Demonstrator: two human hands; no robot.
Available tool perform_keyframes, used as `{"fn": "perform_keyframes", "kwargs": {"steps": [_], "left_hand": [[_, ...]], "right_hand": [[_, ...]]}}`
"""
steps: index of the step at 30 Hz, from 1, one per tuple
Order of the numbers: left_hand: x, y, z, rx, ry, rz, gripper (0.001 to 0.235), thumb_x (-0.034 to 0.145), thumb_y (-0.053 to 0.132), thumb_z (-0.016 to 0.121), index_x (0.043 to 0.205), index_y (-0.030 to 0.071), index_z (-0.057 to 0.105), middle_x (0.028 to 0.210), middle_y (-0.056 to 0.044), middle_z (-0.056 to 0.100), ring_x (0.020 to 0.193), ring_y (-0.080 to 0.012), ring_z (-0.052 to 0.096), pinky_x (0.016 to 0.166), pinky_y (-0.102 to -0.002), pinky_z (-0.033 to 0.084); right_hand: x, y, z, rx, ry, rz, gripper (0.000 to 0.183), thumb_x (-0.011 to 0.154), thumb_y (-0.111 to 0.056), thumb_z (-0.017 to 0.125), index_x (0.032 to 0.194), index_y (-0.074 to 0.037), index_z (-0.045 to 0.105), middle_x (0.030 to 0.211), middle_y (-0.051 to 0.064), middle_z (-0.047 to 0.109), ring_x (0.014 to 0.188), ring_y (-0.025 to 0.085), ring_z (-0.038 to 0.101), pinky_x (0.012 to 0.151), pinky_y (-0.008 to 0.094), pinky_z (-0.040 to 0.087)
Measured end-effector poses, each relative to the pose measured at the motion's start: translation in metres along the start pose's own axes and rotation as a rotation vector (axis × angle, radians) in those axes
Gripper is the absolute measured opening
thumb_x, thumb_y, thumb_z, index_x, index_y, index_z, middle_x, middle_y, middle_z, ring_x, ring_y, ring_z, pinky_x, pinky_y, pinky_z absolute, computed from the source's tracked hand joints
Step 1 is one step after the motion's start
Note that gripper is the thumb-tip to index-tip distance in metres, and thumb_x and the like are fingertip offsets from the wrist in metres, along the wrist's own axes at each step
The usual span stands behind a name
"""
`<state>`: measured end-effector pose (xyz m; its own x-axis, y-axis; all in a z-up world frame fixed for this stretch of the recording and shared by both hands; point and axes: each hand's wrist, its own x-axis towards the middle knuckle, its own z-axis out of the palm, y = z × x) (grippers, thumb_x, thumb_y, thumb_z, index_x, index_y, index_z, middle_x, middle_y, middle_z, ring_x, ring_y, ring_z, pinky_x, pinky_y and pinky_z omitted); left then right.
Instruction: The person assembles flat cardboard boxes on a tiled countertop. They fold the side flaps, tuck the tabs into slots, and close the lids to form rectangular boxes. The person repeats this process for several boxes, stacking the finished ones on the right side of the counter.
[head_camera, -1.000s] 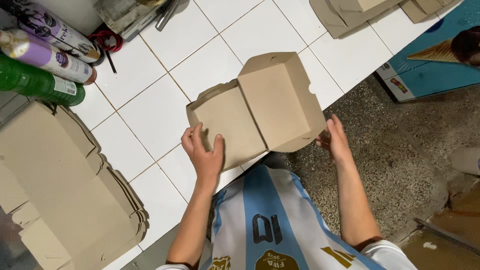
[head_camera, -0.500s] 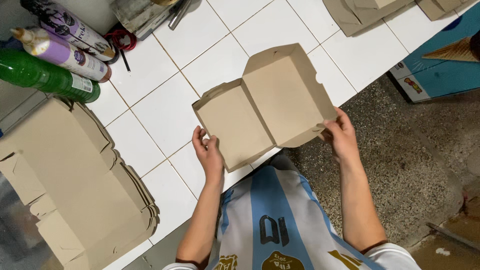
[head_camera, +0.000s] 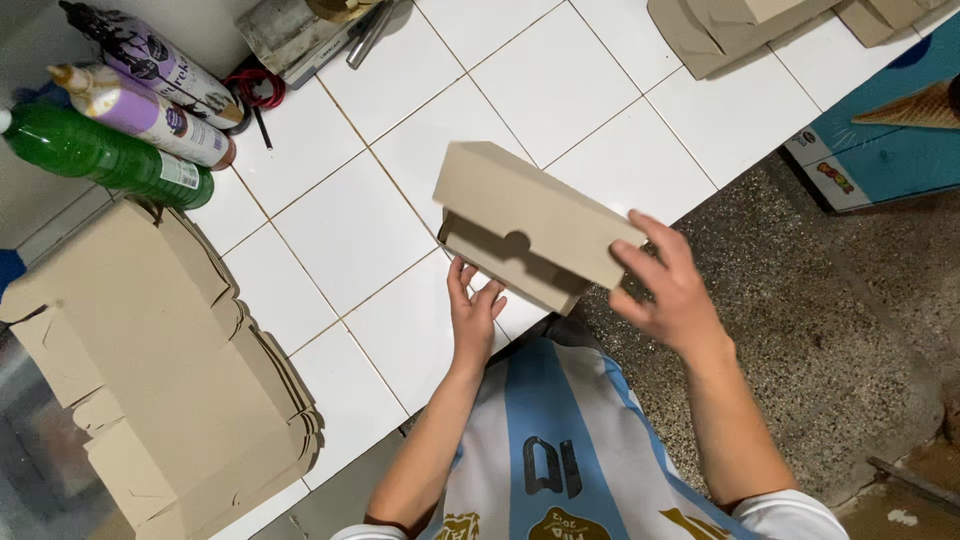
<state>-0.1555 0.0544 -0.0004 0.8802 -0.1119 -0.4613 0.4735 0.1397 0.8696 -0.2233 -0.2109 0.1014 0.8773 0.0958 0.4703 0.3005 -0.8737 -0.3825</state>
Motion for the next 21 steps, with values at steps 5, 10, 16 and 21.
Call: {"fn": "perform_keyframes", "kwargs": {"steps": [5,10,16,21], "left_hand": [[-0.005,0.012,-0.004,0.025,-0.03,-0.032,0.082,0.097,0.021,0.054,0.166,0.011,0.011,0.141,-0.018,0.053,0.1,-0.0269,0.07,0.086,-0.046,0.06],[0.002,0.053,-0.022,0.146,0.199,0.043,0.068,0.097,0.016,0.044,0.161,0.005,0.025,0.14,-0.021,0.051,0.1,-0.0251,0.063,0.086,-0.04,0.058],[0.026,0.084,-0.039,0.355,0.053,0.277,0.067,0.104,0.048,0.047,0.159,0.009,0.04,0.158,-0.022,0.044,0.147,-0.0431,0.042,0.12,-0.058,0.035],[0.062,0.075,-0.04,0.589,-0.073,0.268,0.07,0.101,0.051,0.058,0.158,0.013,0.045,0.157,-0.018,0.048,0.143,-0.042,0.049,0.12,-0.056,0.039]], "right_hand": [[-0.037,0.003,0.039,-0.092,-0.043,-0.134,0.088,0.069,-0.016,0.086,0.144,-0.036,0.047,0.145,0.009,0.051,0.135,0.033,0.052,0.114,0.051,0.047],[-0.071,-0.004,0.068,-0.164,-0.003,-0.068,0.05,0.077,-0.03,0.082,0.125,-0.032,0.068,0.144,0.001,0.061,0.134,0.032,0.057,0.116,0.049,0.043],[-0.088,-0.002,0.089,-0.12,-0.108,0.007,0.047,0.085,-0.045,0.073,0.132,-0.04,0.066,0.152,-0.006,0.055,0.142,0.027,0.048,0.121,0.048,0.036],[-0.083,-0.011,0.097,0.192,0.17,0.394,0.068,0.092,-0.047,0.072,0.143,-0.007,0.05,0.158,0.02,0.039,0.143,0.044,0.038,0.119,0.061,0.033]]}}
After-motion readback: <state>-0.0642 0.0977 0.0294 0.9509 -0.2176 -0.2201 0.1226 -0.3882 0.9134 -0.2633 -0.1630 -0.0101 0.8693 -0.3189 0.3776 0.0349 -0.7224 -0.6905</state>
